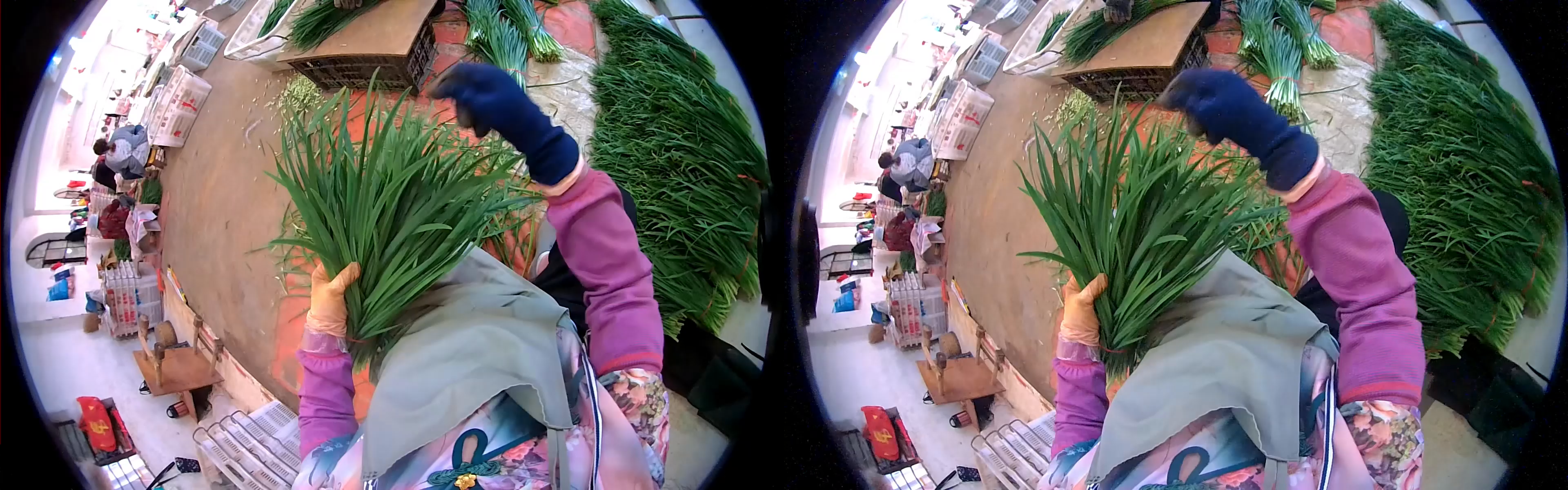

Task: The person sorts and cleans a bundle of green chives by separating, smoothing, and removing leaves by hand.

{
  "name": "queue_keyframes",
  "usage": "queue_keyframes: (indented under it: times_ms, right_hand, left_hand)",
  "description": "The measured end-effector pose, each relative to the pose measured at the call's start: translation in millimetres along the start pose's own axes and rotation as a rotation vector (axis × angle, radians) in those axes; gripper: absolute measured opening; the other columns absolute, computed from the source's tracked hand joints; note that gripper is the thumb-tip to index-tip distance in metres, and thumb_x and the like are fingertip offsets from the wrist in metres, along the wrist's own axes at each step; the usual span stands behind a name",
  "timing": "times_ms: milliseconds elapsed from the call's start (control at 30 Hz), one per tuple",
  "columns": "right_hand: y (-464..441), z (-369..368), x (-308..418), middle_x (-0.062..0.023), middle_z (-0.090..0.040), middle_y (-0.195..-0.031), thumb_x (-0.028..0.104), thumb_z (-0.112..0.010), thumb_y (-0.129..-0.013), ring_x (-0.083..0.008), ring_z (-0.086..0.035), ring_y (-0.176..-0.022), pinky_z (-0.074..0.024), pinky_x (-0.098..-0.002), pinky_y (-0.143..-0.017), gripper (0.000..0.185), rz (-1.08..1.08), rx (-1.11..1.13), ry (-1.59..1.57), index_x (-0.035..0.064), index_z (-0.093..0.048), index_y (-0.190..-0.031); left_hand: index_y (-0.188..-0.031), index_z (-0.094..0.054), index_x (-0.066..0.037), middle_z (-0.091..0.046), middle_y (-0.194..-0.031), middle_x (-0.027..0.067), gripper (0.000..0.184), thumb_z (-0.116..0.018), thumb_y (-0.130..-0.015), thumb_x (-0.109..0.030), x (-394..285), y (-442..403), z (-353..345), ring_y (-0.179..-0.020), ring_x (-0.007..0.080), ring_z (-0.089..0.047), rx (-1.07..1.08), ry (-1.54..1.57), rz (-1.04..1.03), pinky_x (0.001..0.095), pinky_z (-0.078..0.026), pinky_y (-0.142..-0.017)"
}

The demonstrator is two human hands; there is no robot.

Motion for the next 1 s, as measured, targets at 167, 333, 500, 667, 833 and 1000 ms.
queue_keyframes:
  times_ms: [167, 333, 500, 667, 833, 1000]
  right_hand:
    - [8, -72, 37, -0.0135, -0.060, -0.070, 0.014, -0.058, -0.077, -0.0273, -0.057, -0.053, -0.0448, -0.0343, -0.048, 0.035, 0.409, -0.002, 1.045, 0.0225, -0.059, -0.111]
    - [4, -60, 10, -0.0085, -0.059, -0.064, 0.015, -0.055, -0.081, -0.0187, -0.056, -0.048, -0.0429, -0.0295, -0.042, 0.015, 0.149, 0.309, 0.347, 0.0114, -0.063, -0.094]
    - [5, 37, -37, -0.0021, -0.052, -0.059, 0.029, -0.044, -0.090, -0.0104, -0.051, -0.045, -0.0421, -0.0244, -0.037, 0.031, 0.063, -0.134, -0.550, 0.0052, -0.062, -0.099]
    - [13, 34, -44, -0.0044, -0.055, -0.058, 0.026, -0.056, -0.084, -0.0107, -0.053, -0.047, -0.0439, -0.0245, -0.045, 0.042, -0.214, -0.069, 0.103, 0.0210, -0.048, -0.124]
    - [-1, -4, -3, -0.0069, -0.049, -0.058, 0.021, -0.061, -0.081, -0.0127, -0.048, -0.050, -0.0404, -0.0290, -0.049, 0.058, 0.302, -0.010, 0.505, 0.0257, -0.037, -0.134]
    - [-6, -52, 10, -0.0112, -0.056, -0.067, 0.026, -0.063, -0.079, -0.0255, -0.055, -0.060, -0.0444, -0.0326, -0.057, 0.036, 0.490, 0.117, 0.506, 0.0145, -0.055, -0.113]
  left_hand:
    - [-0.108, -0.055, 0.001, -0.062, -0.100, 0.0103, 0.033, -0.059, -0.076, 0.003, -12, 11, 11, -0.084, 0.0199, -0.061, 0.006, -0.102, 0.029, 0.0306, -0.051, -0.075]
    - [-0.106, -0.056, 0.003, -0.062, -0.095, 0.0096, 0.032, -0.057, -0.073, 0.002, -11, 16, 5, -0.080, 0.0193, -0.061, 0.007, -0.111, 0.061, 0.0302, -0.051, -0.073]
    - [-0.097, -0.058, 0.003, -0.063, -0.085, 0.0067, 0.028, -0.052, -0.069, 0.003, -21, 19, 1, -0.070, 0.0165, -0.059, -0.007, -0.178, 0.039, 0.0276, -0.049, -0.065]
    - [-0.090, -0.053, 0.001, -0.056, -0.074, 0.0019, 0.026, -0.051, -0.065, 0.007, -17, 21, 8, -0.061, 0.0119, -0.051, 0.043, -0.297, 0.065, 0.0242, -0.043, -0.056]
    - [-0.089, -0.060, 0.002, -0.062, -0.078, 0.0031, 0.025, -0.053, -0.065, 0.004, -13, 22, 4, -0.067, 0.0121, -0.055, 0.114, -0.343, 0.138, 0.0256, -0.046, -0.063]
    - [-0.099, -0.052, 0.000, -0.055, -0.076, 0.0019, 0.036, -0.051, -0.064, 0.010, -9, 16, 12, -0.059, 0.0109, -0.047, 0.108, -0.317, 0.080, 0.0236, -0.040, -0.052]
Point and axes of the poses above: each hand's wrist, its own y-axis away from the middle knuckle, its own z-axis out of the back of the hand, x = y × z, the point moved 9 cm from there along -y, towards the middle knuckle
